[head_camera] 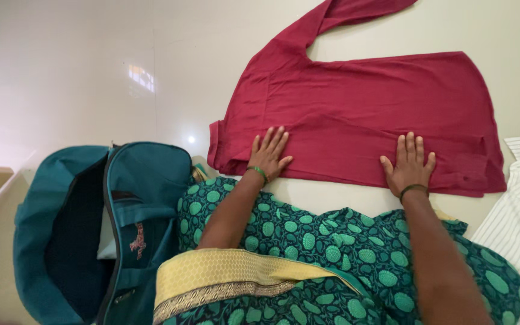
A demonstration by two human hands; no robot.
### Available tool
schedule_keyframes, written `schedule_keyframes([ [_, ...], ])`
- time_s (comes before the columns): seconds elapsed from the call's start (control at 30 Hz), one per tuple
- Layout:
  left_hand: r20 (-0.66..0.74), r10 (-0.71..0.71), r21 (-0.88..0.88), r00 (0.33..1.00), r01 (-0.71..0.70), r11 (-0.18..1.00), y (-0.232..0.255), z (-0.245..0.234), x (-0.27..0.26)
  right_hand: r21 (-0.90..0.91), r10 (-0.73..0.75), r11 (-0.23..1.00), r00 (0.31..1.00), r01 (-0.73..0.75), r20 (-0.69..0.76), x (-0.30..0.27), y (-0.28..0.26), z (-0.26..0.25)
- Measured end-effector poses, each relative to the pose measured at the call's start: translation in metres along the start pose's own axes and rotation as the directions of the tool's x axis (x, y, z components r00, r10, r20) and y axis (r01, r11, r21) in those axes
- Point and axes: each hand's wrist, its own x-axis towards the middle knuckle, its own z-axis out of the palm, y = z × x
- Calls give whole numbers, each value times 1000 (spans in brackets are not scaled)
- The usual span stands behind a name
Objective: The person folds a red long-sleeved shirt by hand on the floor, smoothing the fabric and aligning the sleeves before completing the fold.
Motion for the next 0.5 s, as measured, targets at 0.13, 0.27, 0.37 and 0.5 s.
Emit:
schedule_keyframes([
  [0.13, -1, -59, -58, 998, 59, 997, 7, -17, -24, 48, -40, 998, 997, 37, 72, 9, 20, -21],
  [0.27, 79, 23, -63, 997, -18, 998, 19, -24, -46, -67, 203, 978, 974, -197, 101, -7, 53, -50],
  [0.37, 36, 115, -10, 993, -115, 993, 20, -15, -49, -177, 219, 962, 974, -206, 58, -23, 70, -50],
  [0.5, -8, 190, 180, 982, -185, 966, 13, 2, -43, -206, 275, 945, 958, -254, 77, -29, 74, -45],
])
